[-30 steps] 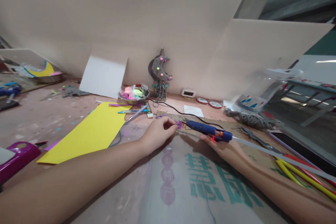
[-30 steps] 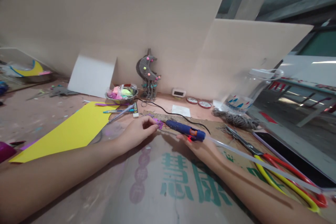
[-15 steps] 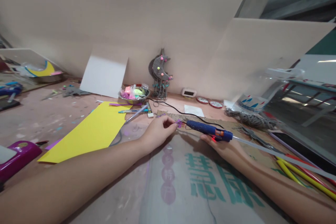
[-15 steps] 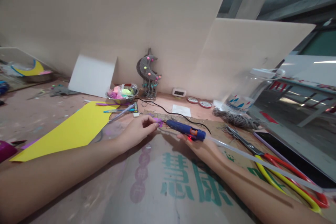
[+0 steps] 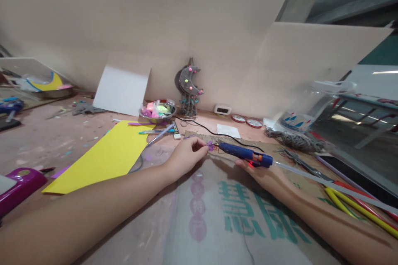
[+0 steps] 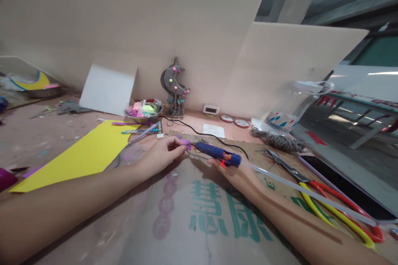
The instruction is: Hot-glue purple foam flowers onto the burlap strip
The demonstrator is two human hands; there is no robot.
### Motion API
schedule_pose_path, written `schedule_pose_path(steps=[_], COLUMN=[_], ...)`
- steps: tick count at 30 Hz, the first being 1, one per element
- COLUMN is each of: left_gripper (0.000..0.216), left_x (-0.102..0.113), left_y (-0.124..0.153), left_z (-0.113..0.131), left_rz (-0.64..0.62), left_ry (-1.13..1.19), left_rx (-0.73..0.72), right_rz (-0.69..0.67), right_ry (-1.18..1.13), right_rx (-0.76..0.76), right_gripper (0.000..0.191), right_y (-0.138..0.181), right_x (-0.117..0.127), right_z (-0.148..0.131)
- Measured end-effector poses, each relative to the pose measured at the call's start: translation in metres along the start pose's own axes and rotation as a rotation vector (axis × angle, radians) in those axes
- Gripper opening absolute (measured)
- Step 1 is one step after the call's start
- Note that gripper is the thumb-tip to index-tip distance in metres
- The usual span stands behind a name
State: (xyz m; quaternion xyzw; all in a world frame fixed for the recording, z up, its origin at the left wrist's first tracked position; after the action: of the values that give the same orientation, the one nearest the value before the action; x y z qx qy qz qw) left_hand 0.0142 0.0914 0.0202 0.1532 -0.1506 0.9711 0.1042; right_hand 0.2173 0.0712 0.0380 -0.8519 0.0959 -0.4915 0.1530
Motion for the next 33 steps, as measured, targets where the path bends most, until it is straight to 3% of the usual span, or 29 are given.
schedule_pose_path(steps=[14, 33], left_gripper=[0.015, 0.015], left_x=[-0.0008, -0.0008], left_y=[0.0008, 0.0004], left_z=[0.0001, -0.0021], left_rz=[0.002, 0.013], left_ry=[0.002, -0.026], left_rx=[0.007, -0.005], right_rz=[-0.058, -0.061], right_ry=[-0.104, -0.151], right_rx=[0.076, 0.028], right_gripper=[0.025, 0.024], right_y=[0.0008, 0.0009], right_x=[-0.0061, -0.0051], right_z=[-0.0024, -0.0061])
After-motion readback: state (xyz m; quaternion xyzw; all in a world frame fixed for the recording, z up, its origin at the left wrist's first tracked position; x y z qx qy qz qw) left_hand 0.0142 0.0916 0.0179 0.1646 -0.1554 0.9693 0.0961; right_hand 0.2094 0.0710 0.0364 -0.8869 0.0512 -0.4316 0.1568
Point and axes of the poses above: each hand's wrist, its own y-axis away from the middle knuckle, its own x-axis out of the back of the hand, z = x × y, the point moved 8 cm from there along -y, towards the middle knuckle, and after that the axes turned 1 degree about -x, right-handed, at the moved point
